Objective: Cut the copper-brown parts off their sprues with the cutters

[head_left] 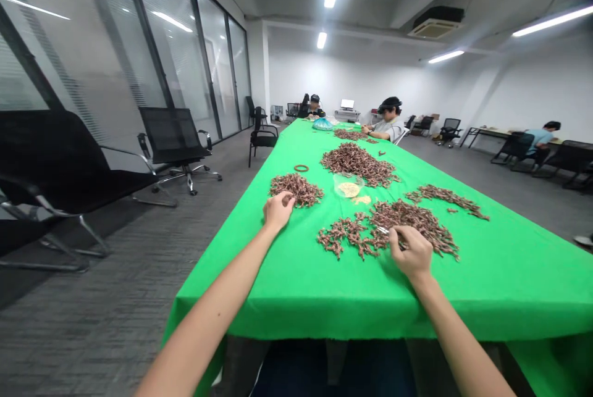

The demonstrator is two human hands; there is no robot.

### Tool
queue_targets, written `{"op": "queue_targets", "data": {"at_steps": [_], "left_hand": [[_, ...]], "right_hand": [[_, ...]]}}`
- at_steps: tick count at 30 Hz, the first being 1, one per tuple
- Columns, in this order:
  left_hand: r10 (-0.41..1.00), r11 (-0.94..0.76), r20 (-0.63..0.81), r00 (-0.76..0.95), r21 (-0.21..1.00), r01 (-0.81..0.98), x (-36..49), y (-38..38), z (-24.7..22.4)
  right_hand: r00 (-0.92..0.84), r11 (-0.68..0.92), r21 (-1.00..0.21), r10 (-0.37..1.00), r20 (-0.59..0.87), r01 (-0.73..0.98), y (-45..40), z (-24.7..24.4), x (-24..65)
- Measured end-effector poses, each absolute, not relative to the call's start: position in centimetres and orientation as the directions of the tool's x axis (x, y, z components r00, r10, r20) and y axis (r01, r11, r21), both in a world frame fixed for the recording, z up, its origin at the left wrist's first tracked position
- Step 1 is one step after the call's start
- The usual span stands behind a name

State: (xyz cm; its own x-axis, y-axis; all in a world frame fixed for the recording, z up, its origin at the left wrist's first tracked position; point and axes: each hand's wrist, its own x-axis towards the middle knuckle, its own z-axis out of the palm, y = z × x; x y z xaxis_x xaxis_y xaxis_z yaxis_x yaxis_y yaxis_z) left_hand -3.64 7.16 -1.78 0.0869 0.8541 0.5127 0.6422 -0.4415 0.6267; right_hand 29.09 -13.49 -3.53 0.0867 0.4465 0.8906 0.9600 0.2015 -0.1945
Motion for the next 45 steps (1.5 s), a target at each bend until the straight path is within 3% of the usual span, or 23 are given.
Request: {"op": "queue_targets", "data": {"at_steps": [3,9,14,19,23,29,35,45], "left_hand": [[0.865,-0.443,0.494,0.088,0.668,0.598,-3.6,7.7,-2.1],[0.858,-0.437,0.512,0.048,0.677,0.593,-3.6,7.1,-1.8],[0.837,-0.428,0.547,0.033,0.615,0.663,-3.8,4.7,-0.9],[0.798,-0.524,0.57,0.195,0.499,0.69,-2.3,1.5,-0.3],[0.678,-0.714,0.566,0.468,0.36,0.6,0.8,-1.2,-0.3],[0.481,-0.877,0.422,0.769,0.237,0.419,2.8,-3.6,-1.0],[0.464,-0.886,0.387,0.797,0.198,0.419,2.0,-3.8,-1.0],[0.464,-0.882,0.415,0.783,0.132,0.453,1.6,-3.5,-0.9]], "right_hand": [[0.183,0.143,-0.293,0.51,0.84,0.945,-14.1,-3.8,28.5],[0.357,0.011,-0.42,0.506,0.785,0.907,-14.4,-3.8,29.5],[0.399,0.001,-0.478,0.548,0.735,0.878,-14.6,-3.9,29.9],[0.41,0.05,-0.539,0.591,0.695,0.841,-14.5,-4.0,30.0],[0.405,0.107,-0.583,0.62,0.673,0.805,-14.5,-4.0,30.2],[0.363,0.155,-0.62,0.693,0.623,0.769,-14.3,-4.1,30.6],[0.189,0.232,-0.606,0.815,0.549,0.761,-14.6,-4.1,30.2],[0.148,0.218,-0.571,0.838,0.524,0.792,-14.7,-4.1,30.2]]}}
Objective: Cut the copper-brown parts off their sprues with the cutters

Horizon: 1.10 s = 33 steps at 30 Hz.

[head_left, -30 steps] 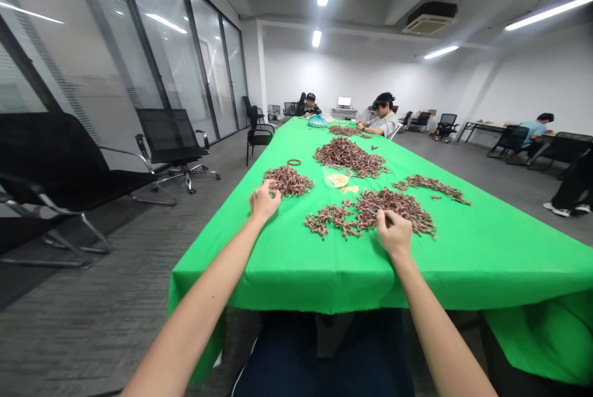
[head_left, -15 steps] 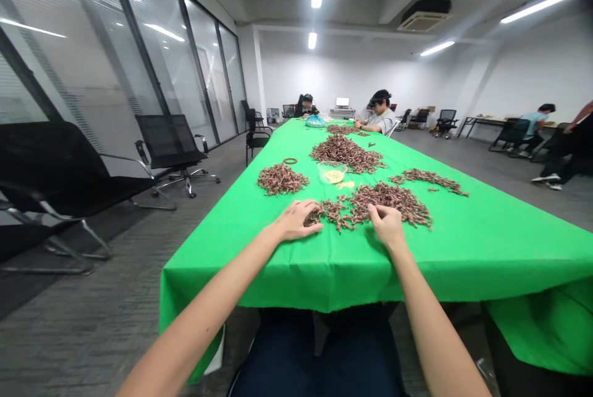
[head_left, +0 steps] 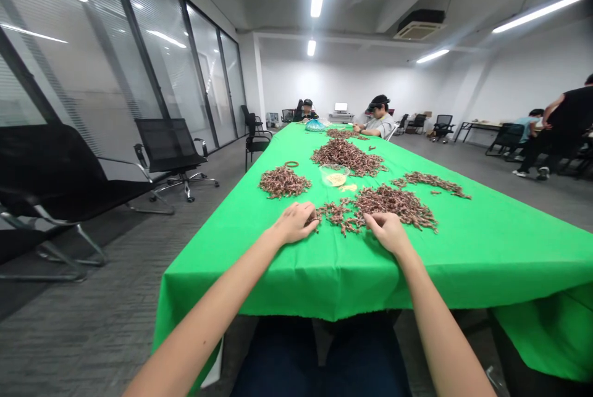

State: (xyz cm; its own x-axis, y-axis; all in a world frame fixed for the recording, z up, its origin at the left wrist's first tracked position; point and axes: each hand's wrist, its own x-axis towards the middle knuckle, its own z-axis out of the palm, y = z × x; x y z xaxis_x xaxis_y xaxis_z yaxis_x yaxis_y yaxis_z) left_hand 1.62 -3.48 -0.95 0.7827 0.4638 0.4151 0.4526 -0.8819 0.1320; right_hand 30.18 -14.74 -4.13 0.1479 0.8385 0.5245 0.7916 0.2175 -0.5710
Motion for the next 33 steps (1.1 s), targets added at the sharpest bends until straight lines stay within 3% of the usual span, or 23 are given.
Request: {"op": "queue_targets", "data": {"at_steps": [10,18,25,33], "left_hand": [[0.502,-0.851,0.441,0.744,0.102,0.515,1.3,-2.7,-1.3],[0.64,-0.743,0.487,0.594,0.195,0.641,-0.2,-1.4,-1.0],[0.746,-0.639,0.416,0.52,0.227,0.735,-1.0,-0.6,-1.8],[0.764,-0.622,0.379,0.522,0.223,0.75,-1.0,-0.8,-1.4]], "right_hand": [[0.122,0.22,-0.562,0.853,0.507,0.798,-15.0,-4.2,30.1],[0.125,0.206,-0.572,0.865,0.485,0.794,-15.1,-4.1,30.1],[0.145,0.177,-0.61,0.886,0.44,0.773,-15.7,-4.4,30.1],[0.161,0.165,-0.648,0.896,0.413,0.744,-16.0,-4.3,30.1]]}}
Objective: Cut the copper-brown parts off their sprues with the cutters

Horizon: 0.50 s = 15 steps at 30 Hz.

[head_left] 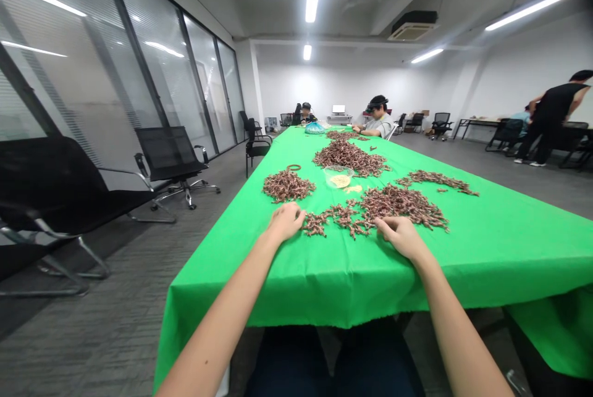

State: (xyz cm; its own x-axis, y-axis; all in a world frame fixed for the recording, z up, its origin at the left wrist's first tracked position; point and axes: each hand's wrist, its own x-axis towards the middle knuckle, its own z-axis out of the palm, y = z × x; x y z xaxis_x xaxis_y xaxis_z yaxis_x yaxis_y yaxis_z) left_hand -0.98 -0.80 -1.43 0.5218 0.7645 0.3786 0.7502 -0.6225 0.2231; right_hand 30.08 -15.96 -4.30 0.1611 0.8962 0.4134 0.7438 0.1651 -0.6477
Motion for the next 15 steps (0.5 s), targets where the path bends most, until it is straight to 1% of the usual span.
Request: {"op": "queue_targets", "data": {"at_steps": [7,15], "left_hand": [[0.757,-0.632,0.388,0.525,0.234,0.739,-1.07,-0.49,-1.84],[0.765,-0.6,0.464,0.447,0.26,0.757,-1.03,-0.7,-1.55]], "right_hand": [[0.17,0.153,-0.669,0.904,0.392,0.727,-15.98,-4.46,30.15],[0.162,0.155,-0.673,0.91,0.383,0.723,-16.15,-4.19,29.9]]}}
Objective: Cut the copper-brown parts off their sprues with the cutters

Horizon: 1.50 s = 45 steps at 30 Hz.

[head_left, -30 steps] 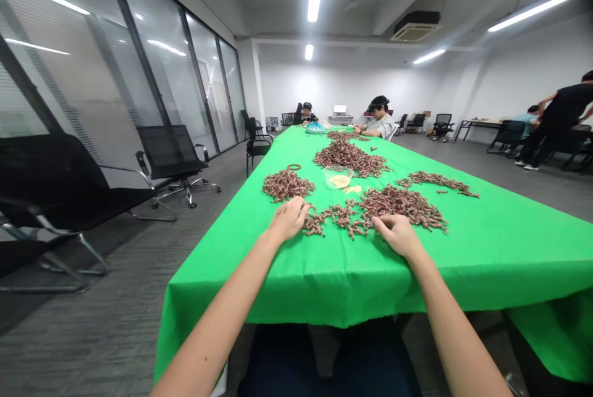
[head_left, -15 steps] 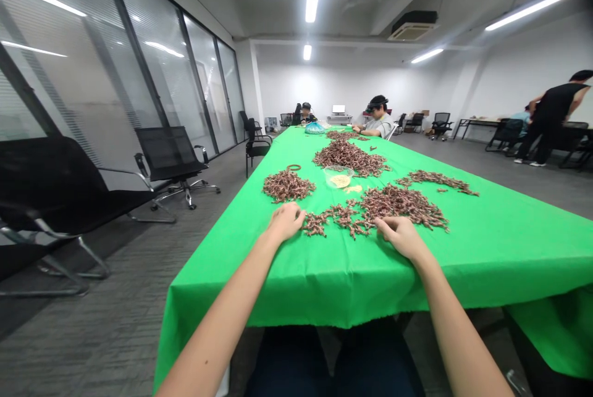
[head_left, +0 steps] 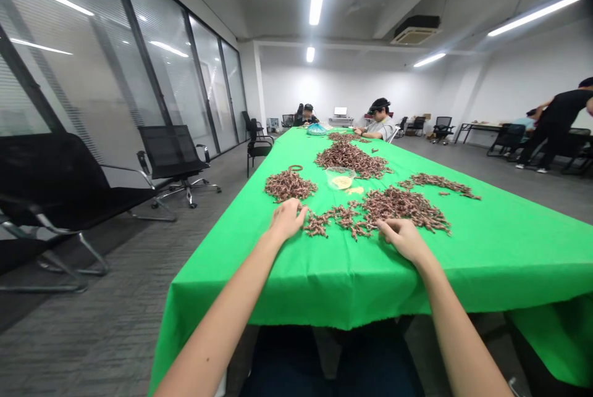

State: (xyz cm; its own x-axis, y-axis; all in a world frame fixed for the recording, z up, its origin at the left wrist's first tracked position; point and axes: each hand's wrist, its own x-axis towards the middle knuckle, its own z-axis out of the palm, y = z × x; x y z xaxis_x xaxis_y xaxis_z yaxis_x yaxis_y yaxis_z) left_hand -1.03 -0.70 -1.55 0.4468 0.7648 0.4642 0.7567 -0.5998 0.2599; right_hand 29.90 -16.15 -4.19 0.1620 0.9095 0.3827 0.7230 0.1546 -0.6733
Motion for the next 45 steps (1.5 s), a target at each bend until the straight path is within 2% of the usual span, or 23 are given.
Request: {"op": "queue_targets", "data": {"at_steps": [17,30,37,41,45], "left_hand": [[0.757,-0.633,0.423,0.498,0.286,0.719,-1.2,-0.8,-1.2],[0.759,-0.642,0.435,0.485,0.371,0.671,-1.3,-0.7,-1.5],[0.761,-0.649,0.469,0.448,0.559,0.516,-1.1,-0.2,-1.7],[0.778,-0.609,0.465,0.423,0.723,0.326,-0.7,-0.2,-1.1],[0.776,-0.492,0.378,0.505,0.864,0.109,-0.3,-1.0,-0.6]], "right_hand": [[0.157,0.144,-0.668,0.916,0.369,0.73,-16.1,-4.2,30.0],[0.164,0.148,-0.672,0.911,0.377,0.726,-16.3,-4.1,29.8],[0.175,0.164,-0.676,0.898,0.404,0.718,-16.3,-4.3,29.8],[0.23,0.185,-0.679,0.851,0.473,0.71,-16.1,-3.9,29.1],[0.281,0.237,-0.699,0.794,0.54,0.675,-15.0,-3.2,26.9]]}}
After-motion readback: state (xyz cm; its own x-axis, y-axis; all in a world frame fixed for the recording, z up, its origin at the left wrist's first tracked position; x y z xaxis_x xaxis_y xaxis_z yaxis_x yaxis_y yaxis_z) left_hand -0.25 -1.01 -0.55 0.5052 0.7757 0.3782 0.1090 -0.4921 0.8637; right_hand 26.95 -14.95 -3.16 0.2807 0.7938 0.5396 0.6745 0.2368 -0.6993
